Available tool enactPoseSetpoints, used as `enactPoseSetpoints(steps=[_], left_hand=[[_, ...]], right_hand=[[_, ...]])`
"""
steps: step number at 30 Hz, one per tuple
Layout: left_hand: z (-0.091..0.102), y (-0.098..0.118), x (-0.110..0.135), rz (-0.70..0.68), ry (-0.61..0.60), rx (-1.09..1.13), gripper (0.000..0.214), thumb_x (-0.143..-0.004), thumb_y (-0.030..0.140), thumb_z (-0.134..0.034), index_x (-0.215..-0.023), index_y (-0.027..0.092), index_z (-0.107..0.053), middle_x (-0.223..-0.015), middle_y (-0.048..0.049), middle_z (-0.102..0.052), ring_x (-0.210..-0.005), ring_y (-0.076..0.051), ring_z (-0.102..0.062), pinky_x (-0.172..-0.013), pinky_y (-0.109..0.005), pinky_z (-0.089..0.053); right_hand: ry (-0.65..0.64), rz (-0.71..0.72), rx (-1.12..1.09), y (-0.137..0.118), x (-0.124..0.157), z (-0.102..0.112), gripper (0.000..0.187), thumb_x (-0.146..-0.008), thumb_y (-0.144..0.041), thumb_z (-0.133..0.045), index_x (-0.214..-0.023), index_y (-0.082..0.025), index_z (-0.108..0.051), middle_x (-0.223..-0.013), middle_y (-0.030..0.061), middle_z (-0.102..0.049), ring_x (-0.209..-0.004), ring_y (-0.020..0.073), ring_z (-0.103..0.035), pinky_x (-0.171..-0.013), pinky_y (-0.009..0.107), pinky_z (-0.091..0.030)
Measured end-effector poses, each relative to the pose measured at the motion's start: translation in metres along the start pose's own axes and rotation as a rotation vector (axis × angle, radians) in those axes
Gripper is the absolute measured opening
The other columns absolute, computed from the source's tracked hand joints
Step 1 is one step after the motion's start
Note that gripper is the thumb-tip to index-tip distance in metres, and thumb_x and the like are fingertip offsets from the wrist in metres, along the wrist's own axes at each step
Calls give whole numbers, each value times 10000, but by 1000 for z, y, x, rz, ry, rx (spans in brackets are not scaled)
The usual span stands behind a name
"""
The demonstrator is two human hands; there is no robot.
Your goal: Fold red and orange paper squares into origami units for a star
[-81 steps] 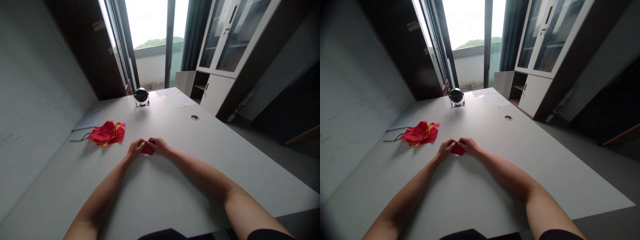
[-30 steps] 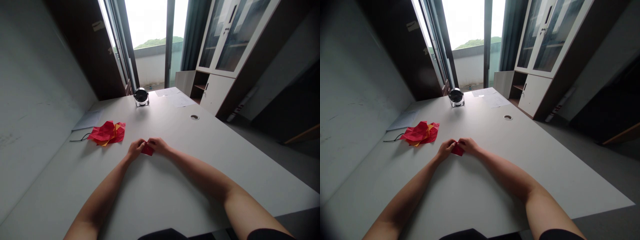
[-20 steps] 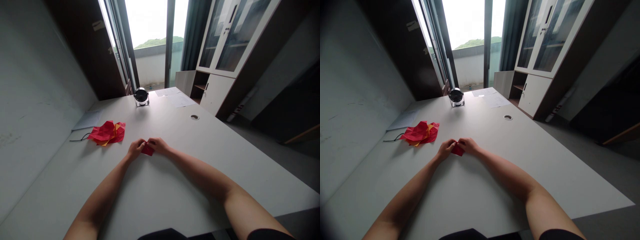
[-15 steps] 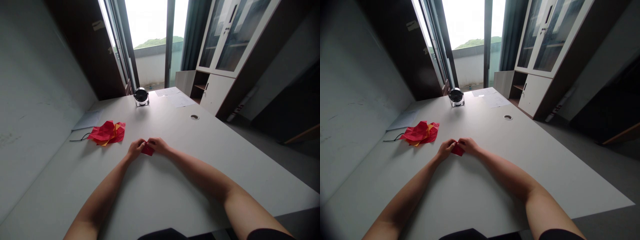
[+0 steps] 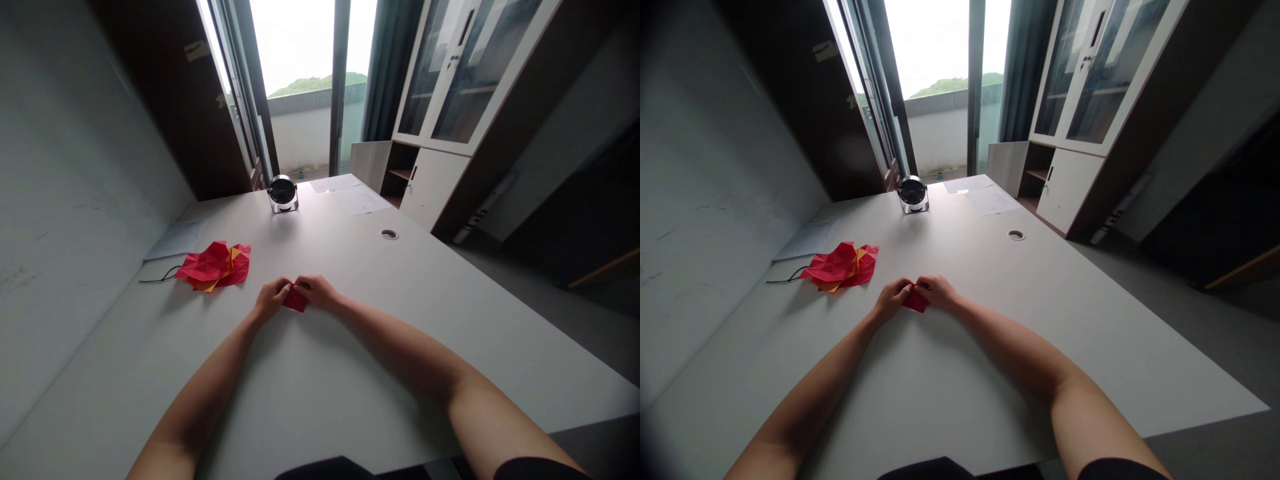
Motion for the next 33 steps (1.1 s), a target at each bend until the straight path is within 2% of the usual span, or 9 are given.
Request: enactPoseSetpoints(steps=[18, 33], left_hand=[[1, 0, 0, 35, 8, 11, 263, -886, 374, -505, -931, 206, -703, -799, -9, -699, -718, -148, -594, -658, -226, -443], [-2, -4, -1, -10, -10, -10, 273, -919, 358, -470, -969, 203, -689, -815, -6, -695, -728, -143, -597, -659, -226, -435]], right_hand=[[-1, 7, 16, -1, 0, 1, 167, -899, -275, -573, -874, -187, -713, -726, -6, -674, -639, 103, -535, -610, 203, -366], [1, 29, 14, -3, 0, 1, 173, -905, -275, -566, -877, -183, -710, -724, -5, -665, -634, 102, -528, -607, 202, -363]])
Point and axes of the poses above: each hand's wrist, its own x-axis away from the middle knuckle, its own z-axis out of the back of the hand, y = z × x, the point moved 8 cm from there along -x, towards the middle knuckle
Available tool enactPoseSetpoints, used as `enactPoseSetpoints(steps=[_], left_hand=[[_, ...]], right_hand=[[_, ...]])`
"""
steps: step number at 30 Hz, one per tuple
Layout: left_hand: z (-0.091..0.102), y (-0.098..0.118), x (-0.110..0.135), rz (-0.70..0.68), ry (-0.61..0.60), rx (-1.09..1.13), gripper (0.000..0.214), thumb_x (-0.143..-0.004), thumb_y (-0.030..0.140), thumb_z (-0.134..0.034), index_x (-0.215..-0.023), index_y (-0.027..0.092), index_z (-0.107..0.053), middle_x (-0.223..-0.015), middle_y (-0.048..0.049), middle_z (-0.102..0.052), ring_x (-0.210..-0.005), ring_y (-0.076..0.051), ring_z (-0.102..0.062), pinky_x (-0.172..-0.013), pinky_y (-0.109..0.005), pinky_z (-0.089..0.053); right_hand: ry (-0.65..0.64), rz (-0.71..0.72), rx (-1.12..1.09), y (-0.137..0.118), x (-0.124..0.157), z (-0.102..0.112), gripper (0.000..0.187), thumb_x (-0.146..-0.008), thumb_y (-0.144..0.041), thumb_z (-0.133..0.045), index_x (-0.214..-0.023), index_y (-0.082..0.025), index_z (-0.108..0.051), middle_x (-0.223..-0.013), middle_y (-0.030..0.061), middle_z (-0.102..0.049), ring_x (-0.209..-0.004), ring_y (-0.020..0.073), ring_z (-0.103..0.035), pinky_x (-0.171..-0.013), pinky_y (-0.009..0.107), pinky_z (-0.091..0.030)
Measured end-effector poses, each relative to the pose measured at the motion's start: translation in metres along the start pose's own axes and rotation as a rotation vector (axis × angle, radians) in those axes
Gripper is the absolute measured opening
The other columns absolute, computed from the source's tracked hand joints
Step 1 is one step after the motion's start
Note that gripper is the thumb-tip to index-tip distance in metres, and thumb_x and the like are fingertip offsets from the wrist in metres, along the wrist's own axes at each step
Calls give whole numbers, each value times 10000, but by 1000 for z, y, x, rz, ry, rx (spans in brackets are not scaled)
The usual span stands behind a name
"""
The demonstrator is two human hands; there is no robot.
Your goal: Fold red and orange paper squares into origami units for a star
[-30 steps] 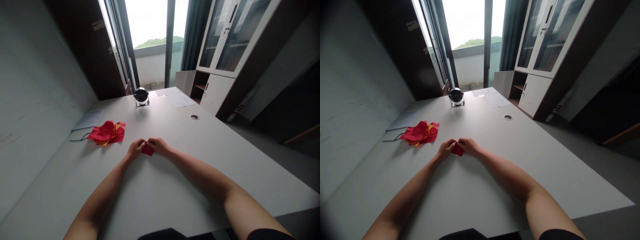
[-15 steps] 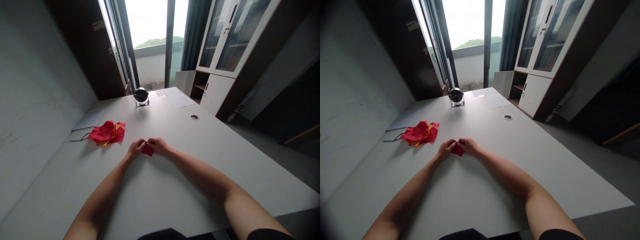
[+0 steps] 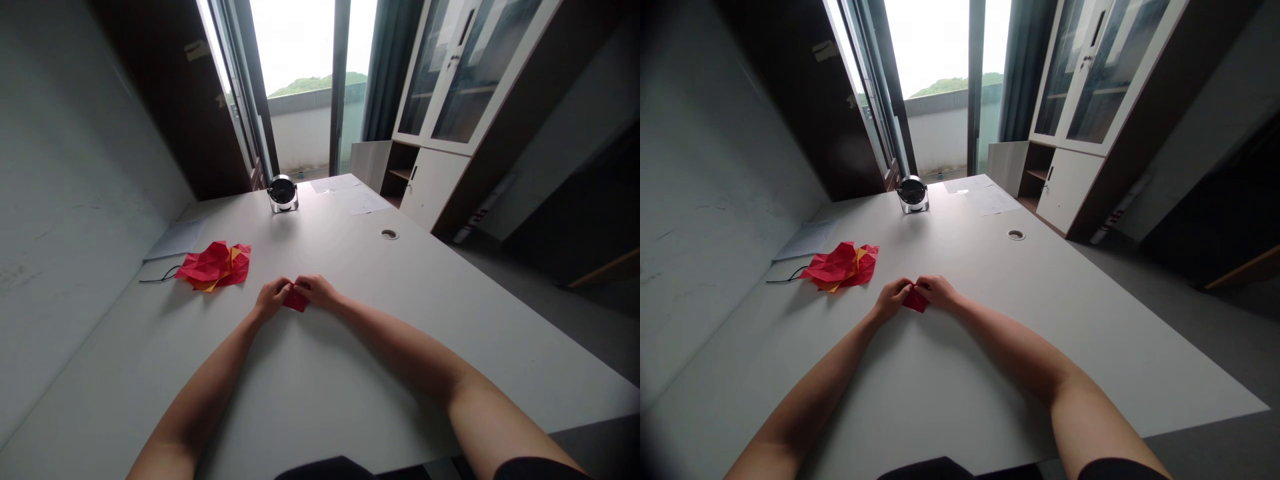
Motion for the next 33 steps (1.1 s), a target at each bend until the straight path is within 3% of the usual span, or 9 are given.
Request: enactPoseSetpoints(steps=[33], left_hand=[[1, 1, 0, 20, 10, -11, 268, -904, 351, -486, -967, 206, -702, -811, -8, -705, -722, -145, -603, -667, -223, -441]], right_hand=[[-7, -35, 2, -4, 1, 2, 154, -890, -246, -574, -854, -176, -706, -729, -7, -663, -633, 100, -518, -604, 208, -353]])
Point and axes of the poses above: each hand's wrist, its own x-axis away from the middle knuckle, its own z-axis out of the back of the hand, y = z × x, the point moved 8 cm from there along -x, towards the middle knuckle
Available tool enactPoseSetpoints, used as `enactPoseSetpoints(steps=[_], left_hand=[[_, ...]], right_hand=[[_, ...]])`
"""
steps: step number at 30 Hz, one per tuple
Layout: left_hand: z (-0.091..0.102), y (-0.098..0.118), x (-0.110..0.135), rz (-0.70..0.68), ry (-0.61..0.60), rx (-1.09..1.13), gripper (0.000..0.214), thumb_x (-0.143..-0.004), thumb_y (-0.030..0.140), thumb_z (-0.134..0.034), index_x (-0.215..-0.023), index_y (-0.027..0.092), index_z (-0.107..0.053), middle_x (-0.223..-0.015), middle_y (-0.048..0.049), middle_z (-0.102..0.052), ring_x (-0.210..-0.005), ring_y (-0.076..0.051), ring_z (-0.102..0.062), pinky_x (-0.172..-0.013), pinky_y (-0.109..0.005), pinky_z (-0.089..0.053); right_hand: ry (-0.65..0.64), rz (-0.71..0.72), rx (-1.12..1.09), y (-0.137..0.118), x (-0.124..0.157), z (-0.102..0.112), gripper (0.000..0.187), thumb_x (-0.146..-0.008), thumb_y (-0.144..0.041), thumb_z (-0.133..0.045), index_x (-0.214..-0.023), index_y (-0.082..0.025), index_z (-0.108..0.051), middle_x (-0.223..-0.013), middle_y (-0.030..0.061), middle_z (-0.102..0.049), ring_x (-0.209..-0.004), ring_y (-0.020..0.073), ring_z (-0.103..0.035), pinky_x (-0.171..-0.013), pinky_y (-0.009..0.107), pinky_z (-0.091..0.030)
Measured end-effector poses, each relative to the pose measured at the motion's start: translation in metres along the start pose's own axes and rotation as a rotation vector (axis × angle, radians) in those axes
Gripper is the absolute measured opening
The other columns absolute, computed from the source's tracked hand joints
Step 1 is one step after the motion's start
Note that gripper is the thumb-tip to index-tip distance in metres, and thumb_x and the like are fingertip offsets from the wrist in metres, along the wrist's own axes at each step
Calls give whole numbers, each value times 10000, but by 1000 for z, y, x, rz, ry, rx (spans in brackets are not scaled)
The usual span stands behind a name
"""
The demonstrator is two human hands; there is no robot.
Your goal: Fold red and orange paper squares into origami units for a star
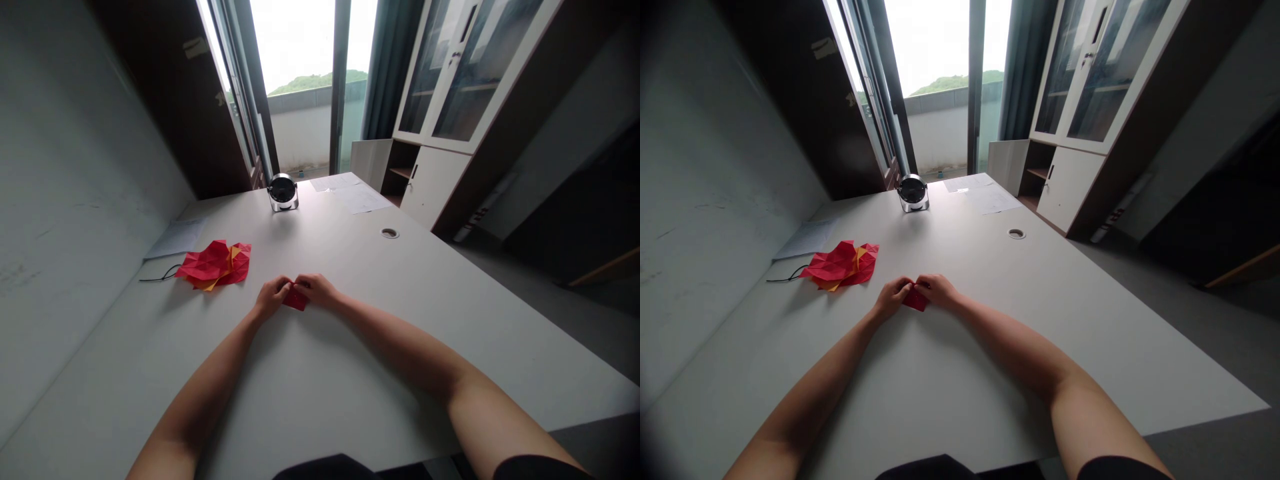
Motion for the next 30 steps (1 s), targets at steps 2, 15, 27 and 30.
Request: enactPoseSetpoints(steps=[2, 15, 27, 30], left_hand=[[0, 0, 0, 1, 1, -4, 266, -904, 347, -485, -967, 207, -702, -810, -7, -706, -722, -144, -605, -668, -222, -443], [2, 3, 0, 10, 8, 1, 262, -900, 350, -489, -954, 207, -702, -814, -12, -704, -734, -150, -609, -682, -231, -453], [2, 3, 0, -9, 16, 34, 259, -897, 344, -498, -942, 200, -708, -786, -5, -697, -702, -139, -600, -657, -225, -450], [2, 2, 0, -3, 11, 25, 262, -900, 348, -496, -950, 200, -706, -798, -7, -698, -714, -141, -602, -666, -224, -450]], right_hand=[[-3, -8, 1, -1, 0, 0, 154, -890, -244, -574, -853, -176, -707, -731, -7, -666, -637, 101, -521, -608, 208, -355], [-4, -8, 9, -1, 0, 1, 160, -894, -260, -571, -861, -184, -708, -737, -8, -668, -641, 102, -521, -612, 207, -363], [-8, 4, -9, 1, 0, 0, 158, -895, -255, -568, -862, -181, -704, -722, -10, -656, -635, 101, -516, -609, 207, -358], [-3, 9, -10, 0, 0, 0, 159, -895, -258, -568, -870, -182, -705, -739, -9, -664, -641, 100, -519, -613, 206, -359]])
Point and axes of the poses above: each hand's wrist, its own x-axis away from the middle knuckle, its own z-axis out of the back of the hand, y = z × x, the point moved 8 cm from there along -x, towards the middle knuckle
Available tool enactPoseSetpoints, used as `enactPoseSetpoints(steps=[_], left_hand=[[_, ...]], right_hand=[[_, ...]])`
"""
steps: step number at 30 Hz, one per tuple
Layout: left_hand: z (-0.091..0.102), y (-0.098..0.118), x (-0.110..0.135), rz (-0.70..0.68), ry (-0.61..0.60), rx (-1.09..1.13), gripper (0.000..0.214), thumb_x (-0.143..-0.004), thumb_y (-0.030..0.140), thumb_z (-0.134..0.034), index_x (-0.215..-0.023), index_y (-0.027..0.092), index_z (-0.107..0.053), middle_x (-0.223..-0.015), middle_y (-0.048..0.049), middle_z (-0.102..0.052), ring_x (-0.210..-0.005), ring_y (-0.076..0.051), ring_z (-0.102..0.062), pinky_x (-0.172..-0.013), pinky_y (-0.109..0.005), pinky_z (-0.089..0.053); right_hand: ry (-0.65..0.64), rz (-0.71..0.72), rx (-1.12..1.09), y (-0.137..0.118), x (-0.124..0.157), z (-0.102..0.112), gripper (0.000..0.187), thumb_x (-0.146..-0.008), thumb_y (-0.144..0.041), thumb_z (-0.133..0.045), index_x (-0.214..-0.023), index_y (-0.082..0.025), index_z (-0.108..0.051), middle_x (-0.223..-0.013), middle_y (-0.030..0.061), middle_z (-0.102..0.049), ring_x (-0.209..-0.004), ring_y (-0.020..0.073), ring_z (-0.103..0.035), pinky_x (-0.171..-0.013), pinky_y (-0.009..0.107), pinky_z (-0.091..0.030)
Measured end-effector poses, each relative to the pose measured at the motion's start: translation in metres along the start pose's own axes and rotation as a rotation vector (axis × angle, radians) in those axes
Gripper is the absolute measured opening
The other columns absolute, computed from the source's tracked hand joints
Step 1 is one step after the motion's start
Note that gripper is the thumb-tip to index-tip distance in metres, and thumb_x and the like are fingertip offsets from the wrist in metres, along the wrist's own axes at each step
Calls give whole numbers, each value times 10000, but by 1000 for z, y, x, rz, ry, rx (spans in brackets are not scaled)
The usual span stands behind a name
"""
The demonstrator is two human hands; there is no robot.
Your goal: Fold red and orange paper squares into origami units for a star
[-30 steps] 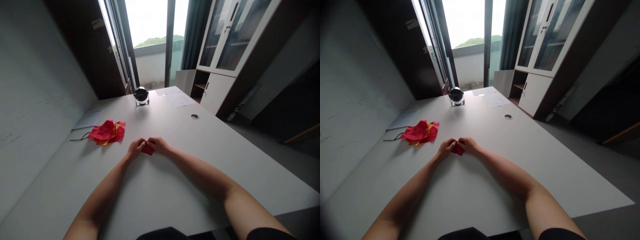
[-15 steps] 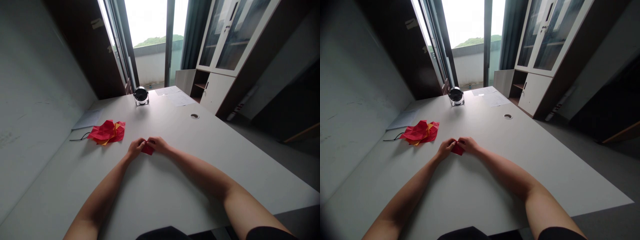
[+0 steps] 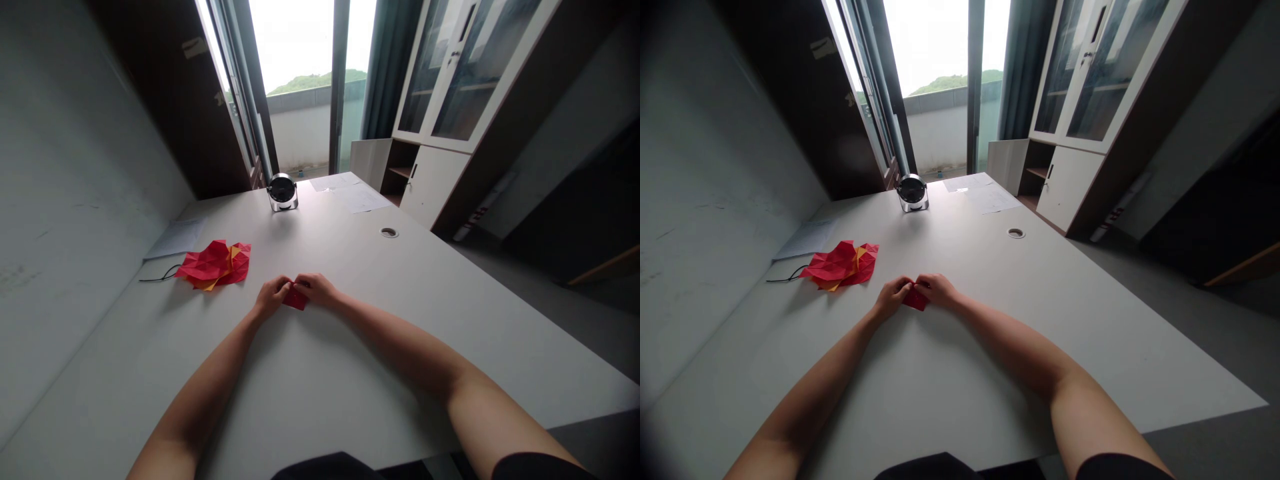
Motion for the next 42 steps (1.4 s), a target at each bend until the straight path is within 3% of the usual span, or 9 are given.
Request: enactPoseSetpoints(steps=[33, 42], left_hand=[[4, 3, 1, 6, 7, 5, 261, -894, 367, -496, -902, 199, -695, -761, -3, -677, -688, -140, -579, -645, -225, -432], [5, -14, -3, 60, 49, 262, 321, -902, 433, -470, -825, 165, -629, -693, -2, -621, -630, -133, -561, -586, -223, -442]], right_hand=[[57, -49, 1, 9, -1, 1, 187, -898, -297, -576, -861, -181, -717, -712, -4, -669, -625, 102, -519, -595, 205, -362], [145, -79, -83, 21, -3, 7, 263, -892, -372, -537, -784, -166, -659, -643, -25, -591, -600, 105, -471, -575, 215, -343]])
Point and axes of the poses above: each hand's wrist, its own x-axis away from the middle knuckle, its own z-axis out of the back of the hand, y = z × x, the point moved 8 cm from there along -x, towards the middle knuckle
